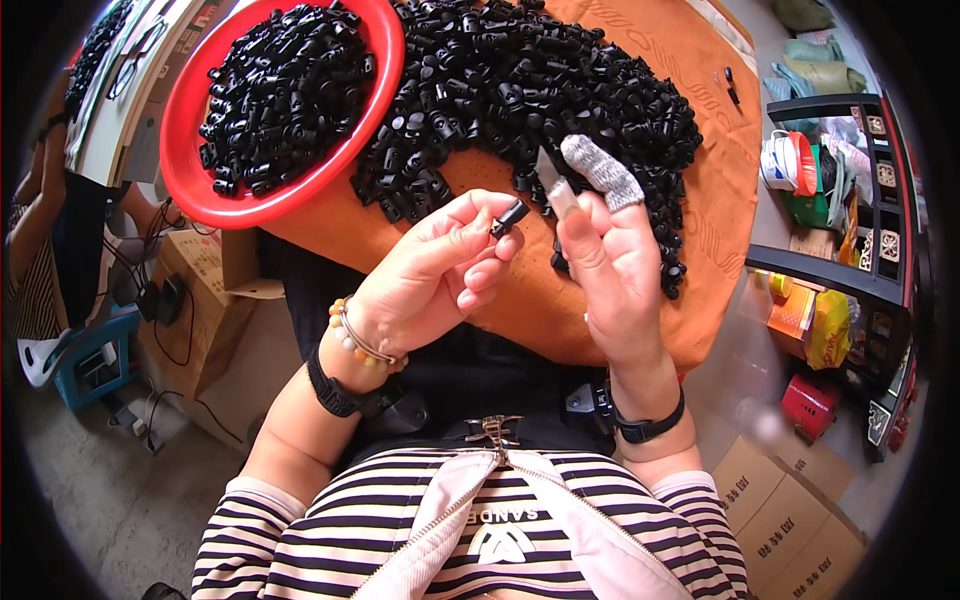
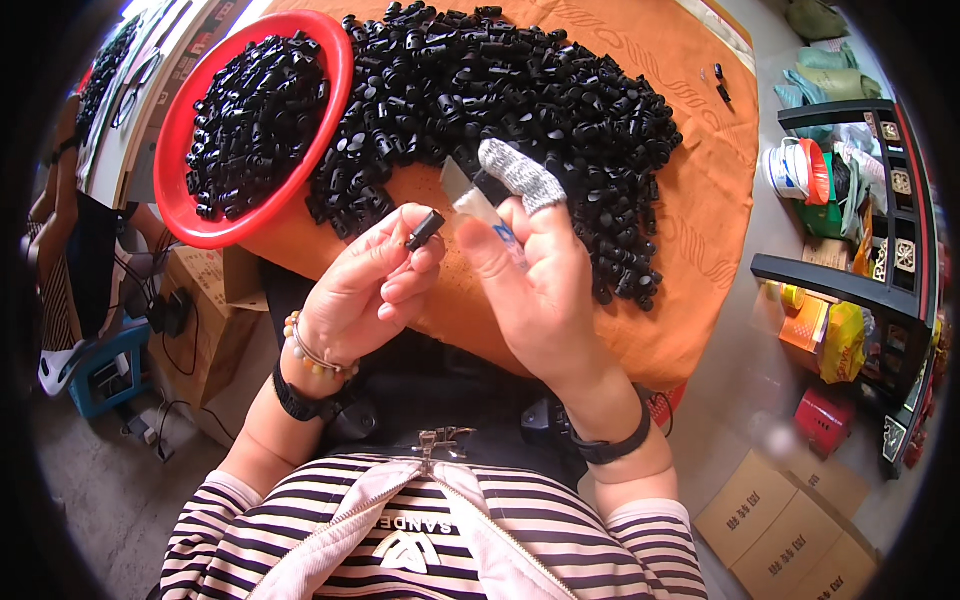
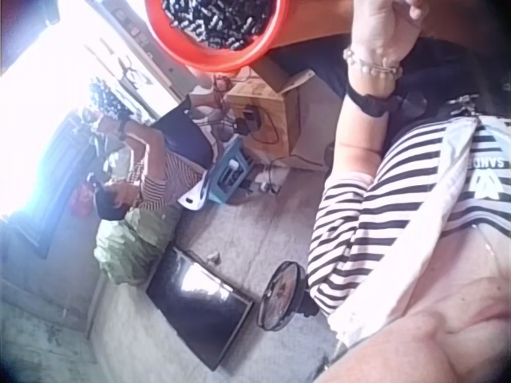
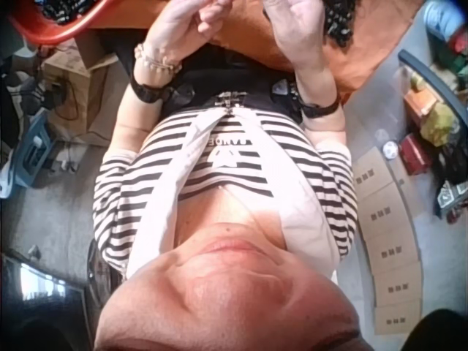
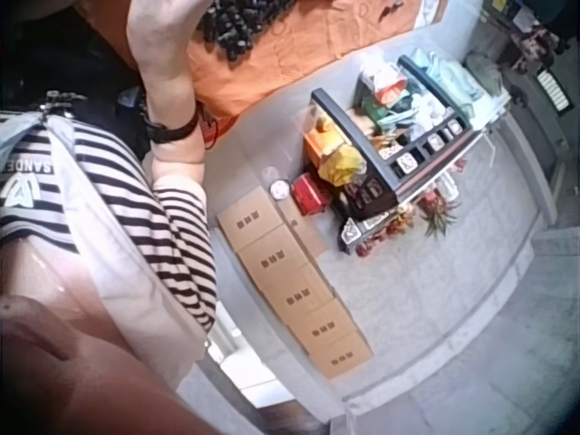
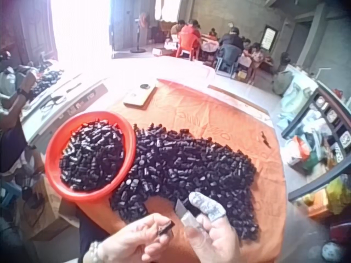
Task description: The recorder is inspecting and cleaning small black plastic shoe components (possibly eyelets or heel caps) using a small blade to trim excess material.
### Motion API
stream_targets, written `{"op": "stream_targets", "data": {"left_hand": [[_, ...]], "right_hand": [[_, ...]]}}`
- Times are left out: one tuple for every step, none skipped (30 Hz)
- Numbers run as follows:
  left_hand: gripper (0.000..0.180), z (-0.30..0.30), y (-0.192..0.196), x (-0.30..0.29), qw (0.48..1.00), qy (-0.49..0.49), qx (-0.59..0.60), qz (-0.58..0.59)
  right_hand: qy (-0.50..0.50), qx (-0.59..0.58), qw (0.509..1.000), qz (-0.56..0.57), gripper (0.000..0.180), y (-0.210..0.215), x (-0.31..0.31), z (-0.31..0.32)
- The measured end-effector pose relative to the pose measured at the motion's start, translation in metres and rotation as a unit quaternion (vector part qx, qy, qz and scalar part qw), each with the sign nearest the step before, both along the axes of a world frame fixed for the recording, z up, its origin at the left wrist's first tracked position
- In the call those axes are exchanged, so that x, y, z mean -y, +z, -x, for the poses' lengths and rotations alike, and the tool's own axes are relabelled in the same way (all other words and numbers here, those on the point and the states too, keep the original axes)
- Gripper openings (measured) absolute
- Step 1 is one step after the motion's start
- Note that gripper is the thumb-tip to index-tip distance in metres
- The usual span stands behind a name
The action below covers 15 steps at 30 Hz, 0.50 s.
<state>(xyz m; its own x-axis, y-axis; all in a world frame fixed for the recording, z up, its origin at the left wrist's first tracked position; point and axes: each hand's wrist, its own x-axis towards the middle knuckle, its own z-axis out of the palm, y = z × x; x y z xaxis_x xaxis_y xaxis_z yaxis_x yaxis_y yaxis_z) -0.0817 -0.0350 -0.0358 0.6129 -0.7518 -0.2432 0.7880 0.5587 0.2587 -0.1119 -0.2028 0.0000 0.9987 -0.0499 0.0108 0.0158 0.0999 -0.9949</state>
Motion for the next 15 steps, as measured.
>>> {"op": "stream_targets", "data": {"left_hand": [[0.027,0.0,-0.001,0.0,1.0,-0.009,0.005,0.004],[0.027,0.0,-0.001,0.0,1.0,-0.011,0.005,0.005],[0.026,0.001,-0.001,0.001,1.0,-0.01,0.014,0.002],[0.025,0.002,-0.001,0.002,1.0,-0.009,0.023,-0.001],[0.025,0.003,-0.001,0.002,1.0,-0.009,0.021,-0.001],[0.024,0.003,0.0,0.002,1.0,-0.008,0.024,0.001],[0.023,0.004,0.0,0.002,1.0,-0.006,0.028,0.003],[0.023,0.003,0.001,0.001,1.0,-0.006,0.028,0.003],[0.023,0.003,0.002,0.0,1.0,-0.006,0.015,0.004],[0.023,0.003,0.003,-0.001,1.0,-0.007,0.003,0.004],[0.023,0.003,0.002,-0.001,1.0,-0.007,0.003,0.004],[0.024,0.002,0.001,0.0,1.0,-0.009,0.002,0.017],[0.024,0.002,0.0,0.0,0.999,-0.011,0.001,0.03],[0.024,0.002,0.0,0.001,1.0,-0.01,0.001,0.03],[0.024,0.002,-0.001,0.001,0.999,-0.012,-0.002,0.032]], "right_hand": [[0.001,0.0,1.0,0.0,0.045,0.002,-0.004,-0.002],[0.007,0.005,1.0,-0.008,0.046,0.005,-0.008,-0.003],[0.013,0.01,1.0,-0.015,0.047,0.007,-0.012,-0.005],[0.01,0.003,1.0,-0.006,0.048,0.005,-0.015,-0.007],[0.01,0.001,1.0,-0.007,0.048,0.004,-0.017,-0.008],[0.016,-0.012,1.0,-0.001,0.047,0.004,-0.018,-0.009],[0.023,-0.024,0.999,0.004,0.047,0.003,-0.019,-0.009],[0.019,-0.01,1.0,0.002,0.045,-0.002,-0.019,-0.011],[0.02,-0.01,1.0,0.002,0.045,-0.002,-0.018,-0.012],[0.004,0.009,1.0,-0.003,0.044,-0.002,-0.018,-0.014],[-0.012,0.028,0.999,-0.008,0.043,-0.002,-0.018,-0.015],[-0.021,-0.006,1.0,-0.012,0.042,0.0,-0.016,-0.014],[-0.021,-0.006,1.0,-0.012,0.042,0.0,-0.015,-0.014],[-0.02,-0.01,1.0,-0.018,0.043,0.0,-0.014,-0.013],[-0.02,-0.014,0.999,-0.024,0.043,0.0,-0.013,-0.012]]}}
